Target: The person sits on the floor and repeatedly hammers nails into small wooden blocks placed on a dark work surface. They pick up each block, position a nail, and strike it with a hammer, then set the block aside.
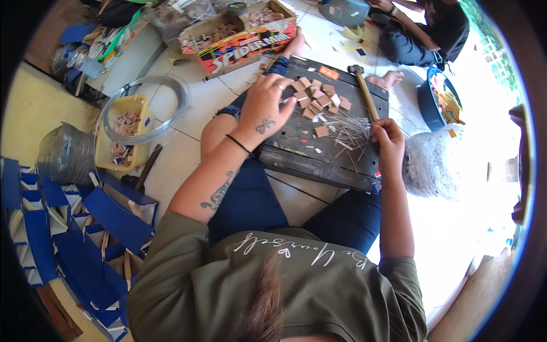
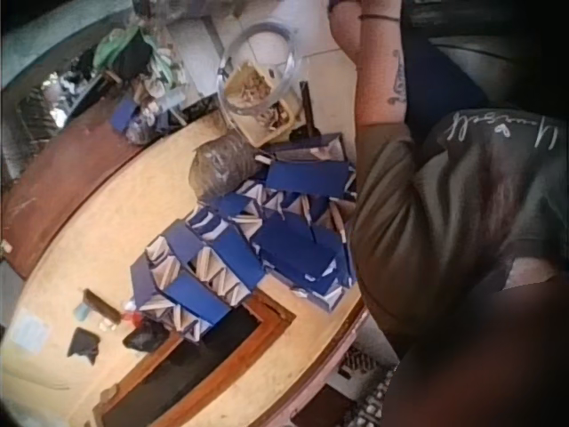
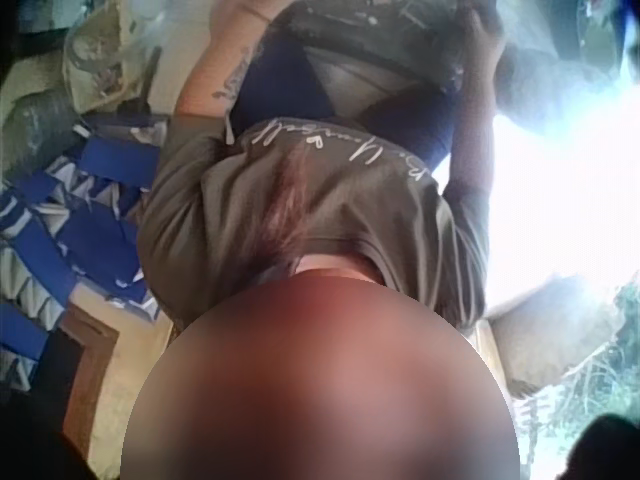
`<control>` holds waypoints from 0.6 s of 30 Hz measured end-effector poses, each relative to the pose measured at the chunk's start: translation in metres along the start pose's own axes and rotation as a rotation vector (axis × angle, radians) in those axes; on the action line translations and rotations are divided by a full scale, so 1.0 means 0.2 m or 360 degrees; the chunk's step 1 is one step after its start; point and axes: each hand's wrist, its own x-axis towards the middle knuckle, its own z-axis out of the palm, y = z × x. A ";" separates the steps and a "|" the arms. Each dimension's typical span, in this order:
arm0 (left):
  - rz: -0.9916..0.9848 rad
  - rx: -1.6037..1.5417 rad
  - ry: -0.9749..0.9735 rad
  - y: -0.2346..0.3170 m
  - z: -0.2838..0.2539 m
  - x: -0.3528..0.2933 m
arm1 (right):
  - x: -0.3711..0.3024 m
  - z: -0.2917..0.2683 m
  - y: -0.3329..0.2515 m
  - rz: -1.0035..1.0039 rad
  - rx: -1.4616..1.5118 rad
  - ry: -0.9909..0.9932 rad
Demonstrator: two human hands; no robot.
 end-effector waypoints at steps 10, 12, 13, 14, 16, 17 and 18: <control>-0.0185 0.0619 -0.0139 -0.09 0.26 0.18 | -0.01 0.04 -0.02 -0.0016 -0.0002 0.0069; -0.0117 0.0532 -0.0063 -0.10 0.28 0.21 | -0.01 0.05 -0.03 -0.0151 -0.0008 0.0078; -0.0087 0.0467 -0.0029 -0.09 0.28 0.22 | -0.01 0.06 -0.03 -0.0191 -0.0023 0.0089; -0.0090 0.0405 -0.0043 -0.09 0.28 0.23 | -0.01 0.06 -0.04 -0.0229 -0.0038 0.0098; -0.0028 0.0219 0.0056 -0.05 0.25 0.22 | -0.01 0.06 -0.06 -0.0137 0.0048 0.0078; -0.0026 0.0097 0.0029 -0.03 0.22 0.20 | -0.02 0.07 -0.07 -0.0066 0.0084 0.0089; -0.0024 -0.0025 -0.0001 0.00 0.20 0.19 | -0.03 0.08 -0.09 -0.0063 0.0123 0.0048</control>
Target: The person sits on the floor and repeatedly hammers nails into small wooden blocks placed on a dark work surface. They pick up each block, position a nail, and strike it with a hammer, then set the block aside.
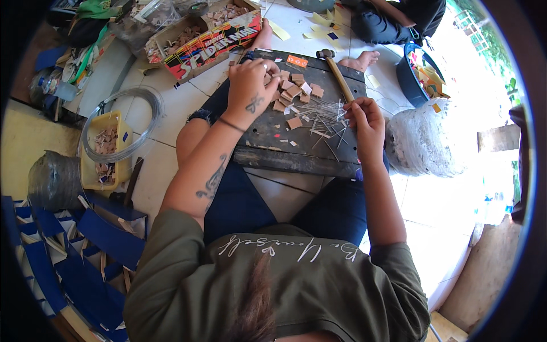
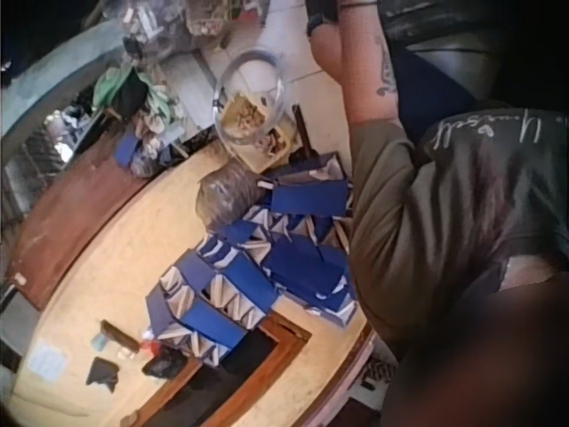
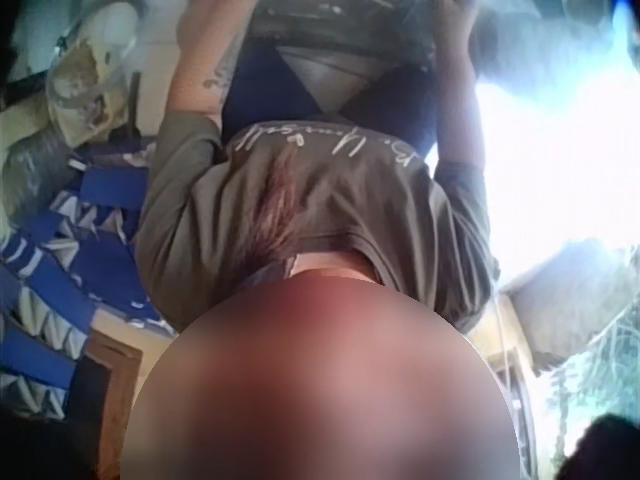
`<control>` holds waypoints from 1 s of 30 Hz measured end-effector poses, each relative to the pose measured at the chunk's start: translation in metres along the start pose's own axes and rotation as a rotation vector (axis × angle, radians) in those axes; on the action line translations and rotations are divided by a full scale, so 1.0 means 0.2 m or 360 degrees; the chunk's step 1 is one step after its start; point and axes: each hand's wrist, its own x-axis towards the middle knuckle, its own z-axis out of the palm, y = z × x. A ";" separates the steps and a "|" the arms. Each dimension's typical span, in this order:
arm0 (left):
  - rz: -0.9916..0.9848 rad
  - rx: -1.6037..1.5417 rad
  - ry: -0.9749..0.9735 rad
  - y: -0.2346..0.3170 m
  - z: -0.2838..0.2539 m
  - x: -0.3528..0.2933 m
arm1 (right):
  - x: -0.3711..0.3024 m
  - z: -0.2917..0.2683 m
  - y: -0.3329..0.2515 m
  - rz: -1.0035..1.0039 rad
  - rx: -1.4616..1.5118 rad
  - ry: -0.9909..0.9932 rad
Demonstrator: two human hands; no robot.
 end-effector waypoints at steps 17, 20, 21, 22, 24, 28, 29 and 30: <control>0.0108 -0.0454 -0.0167 0.27 0.03 -0.40 | -0.17 0.22 -0.05 -0.0220 -0.0507 -0.0335; 0.0102 -0.0429 -0.0150 0.26 0.04 -0.41 | -0.17 0.23 -0.06 -0.0286 -0.0613 -0.0350; 0.0101 -0.0436 -0.0151 0.26 0.04 -0.41 | -0.17 0.23 -0.06 -0.0268 -0.0654 -0.0353; 0.0100 -0.0447 -0.0149 0.26 0.04 -0.41 | -0.18 0.23 -0.06 -0.0272 -0.0683 -0.0363; 0.0100 -0.0456 -0.0151 0.26 0.04 -0.41 | -0.18 0.23 -0.06 -0.0284 -0.0716 -0.0372; 0.0102 -0.0449 -0.0161 0.26 0.04 -0.41 | -0.18 0.22 -0.05 -0.0327 -0.0689 -0.0358; 0.0103 -0.0450 -0.0159 0.26 0.04 -0.41 | -0.18 0.22 -0.05 -0.0341 -0.0672 -0.0351; 0.0104 -0.0446 -0.0161 0.26 0.04 -0.41 | -0.18 0.22 -0.05 -0.0358 -0.0680 -0.0363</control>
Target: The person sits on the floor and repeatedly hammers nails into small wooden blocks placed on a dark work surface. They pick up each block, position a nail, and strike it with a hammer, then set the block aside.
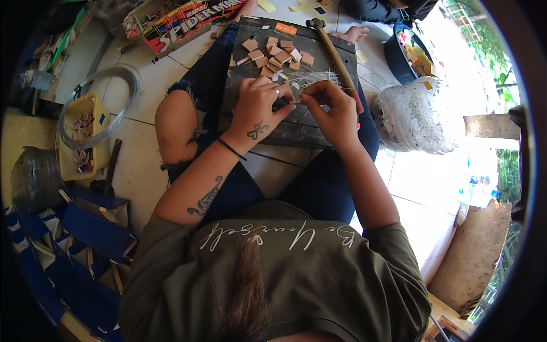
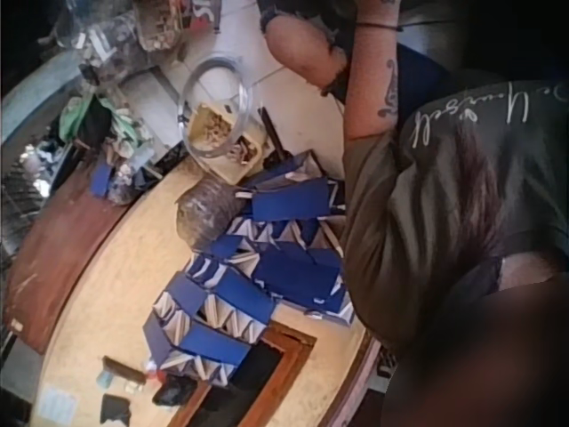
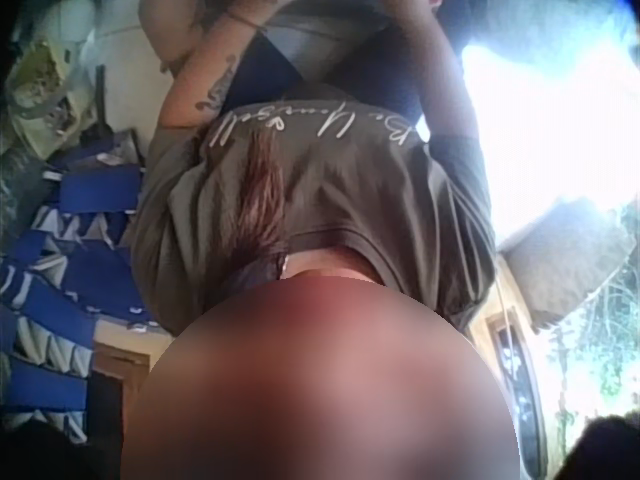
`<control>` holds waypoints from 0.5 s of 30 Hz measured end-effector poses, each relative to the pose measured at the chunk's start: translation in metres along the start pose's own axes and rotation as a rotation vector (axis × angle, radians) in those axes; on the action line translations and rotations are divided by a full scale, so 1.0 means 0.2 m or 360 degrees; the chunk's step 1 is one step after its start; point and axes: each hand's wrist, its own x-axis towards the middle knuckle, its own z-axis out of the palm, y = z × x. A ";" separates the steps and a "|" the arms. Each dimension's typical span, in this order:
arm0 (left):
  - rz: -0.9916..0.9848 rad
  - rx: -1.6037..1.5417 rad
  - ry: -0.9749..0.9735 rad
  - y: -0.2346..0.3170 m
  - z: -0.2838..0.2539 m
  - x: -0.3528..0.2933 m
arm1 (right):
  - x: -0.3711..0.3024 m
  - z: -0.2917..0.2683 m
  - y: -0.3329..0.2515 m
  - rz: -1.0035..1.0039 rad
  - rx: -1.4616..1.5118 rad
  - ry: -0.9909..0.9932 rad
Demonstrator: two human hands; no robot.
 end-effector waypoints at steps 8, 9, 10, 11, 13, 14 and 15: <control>0.0013 0.0010 0.0008 0.00 0.00 0.00 | 0.00 -0.01 -0.02 -0.0078 -0.0121 -0.0085; 0.0013 0.0007 0.0010 0.00 0.00 0.00 | 0.00 -0.01 -0.02 -0.0085 -0.0132 -0.0088; 0.0014 0.0003 0.0011 0.00 0.00 0.00 | 0.00 -0.01 -0.02 -0.0091 -0.0143 -0.0092; 0.0017 -0.0001 0.0018 0.00 0.00 0.00 | 0.00 -0.01 -0.02 -0.0109 -0.0146 -0.0094; 0.0013 0.0000 0.0016 0.00 0.00 0.00 | 0.01 -0.01 -0.02 -0.0120 -0.0175 -0.0086; 0.0012 0.0000 0.0019 0.00 0.00 0.00 | 0.01 -0.01 -0.02 -0.0121 -0.0187 -0.0082; 0.0008 0.0003 0.0011 0.00 0.00 0.00 | 0.01 -0.01 -0.02 -0.0134 -0.0182 -0.0079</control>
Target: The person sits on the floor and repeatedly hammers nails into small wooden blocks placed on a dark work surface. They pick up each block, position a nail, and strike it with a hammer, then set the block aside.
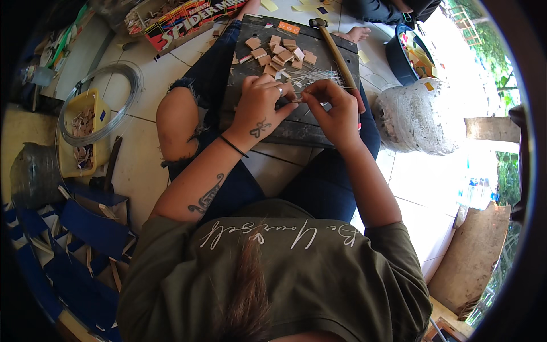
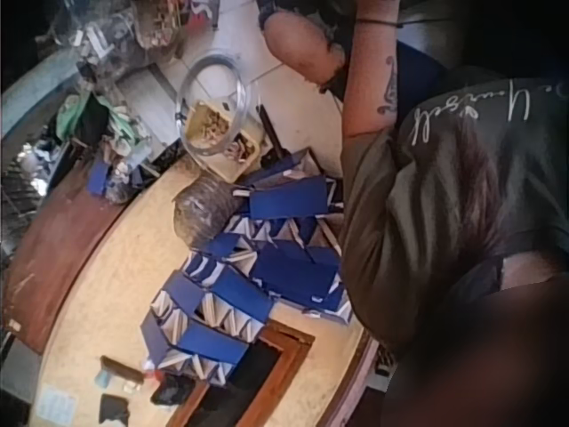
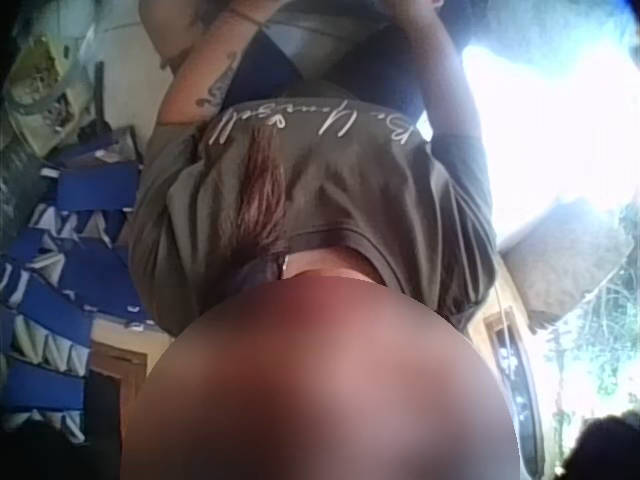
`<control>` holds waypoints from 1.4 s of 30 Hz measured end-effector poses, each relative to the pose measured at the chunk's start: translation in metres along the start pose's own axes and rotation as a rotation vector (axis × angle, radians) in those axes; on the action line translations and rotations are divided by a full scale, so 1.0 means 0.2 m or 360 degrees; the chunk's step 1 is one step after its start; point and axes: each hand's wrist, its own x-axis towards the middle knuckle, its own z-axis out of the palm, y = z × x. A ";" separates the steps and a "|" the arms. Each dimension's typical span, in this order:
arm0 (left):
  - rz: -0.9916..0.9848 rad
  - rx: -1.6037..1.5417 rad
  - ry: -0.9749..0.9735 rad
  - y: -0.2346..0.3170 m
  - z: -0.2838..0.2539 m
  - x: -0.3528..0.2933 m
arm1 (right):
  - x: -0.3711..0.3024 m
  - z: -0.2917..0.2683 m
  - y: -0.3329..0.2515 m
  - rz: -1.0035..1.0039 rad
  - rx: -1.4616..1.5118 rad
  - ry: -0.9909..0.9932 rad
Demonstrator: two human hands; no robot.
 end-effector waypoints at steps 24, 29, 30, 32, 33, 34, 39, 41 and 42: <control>-0.0022 -0.0021 0.0007 0.01 0.01 0.01 | 0.03 0.01 -0.02 -0.0128 -0.0170 -0.0024; -0.0051 -0.0117 0.0037 0.03 0.03 0.02 | 0.04 -0.03 0.01 -0.0218 -0.0153 -0.0083; -0.0046 -0.0133 0.0046 0.03 0.03 0.02 | 0.04 -0.05 0.03 -0.0164 -0.0288 0.0051; -0.0040 -0.0165 0.0064 0.03 0.03 0.02 | 0.05 -0.11 0.08 -0.0173 -0.0526 0.0321; -0.0023 -0.0148 0.0071 0.03 0.03 0.02 | 0.06 -0.14 0.12 -0.0071 -0.0758 0.0422; -0.0008 -0.0135 0.0072 0.03 0.03 0.02 | 0.07 -0.17 0.15 -0.0007 -0.1066 0.0419; 0.0135 -0.0112 0.0164 0.03 0.05 0.03 | 0.07 -0.22 0.28 0.0371 -0.1324 0.0058; 0.0167 -0.0099 0.0196 0.03 0.05 0.02 | 0.09 -0.21 0.31 0.0391 -0.1218 0.0060; 0.0154 -0.0106 0.0186 0.04 0.05 0.02 | 0.10 -0.21 0.33 0.0429 -0.1208 0.0030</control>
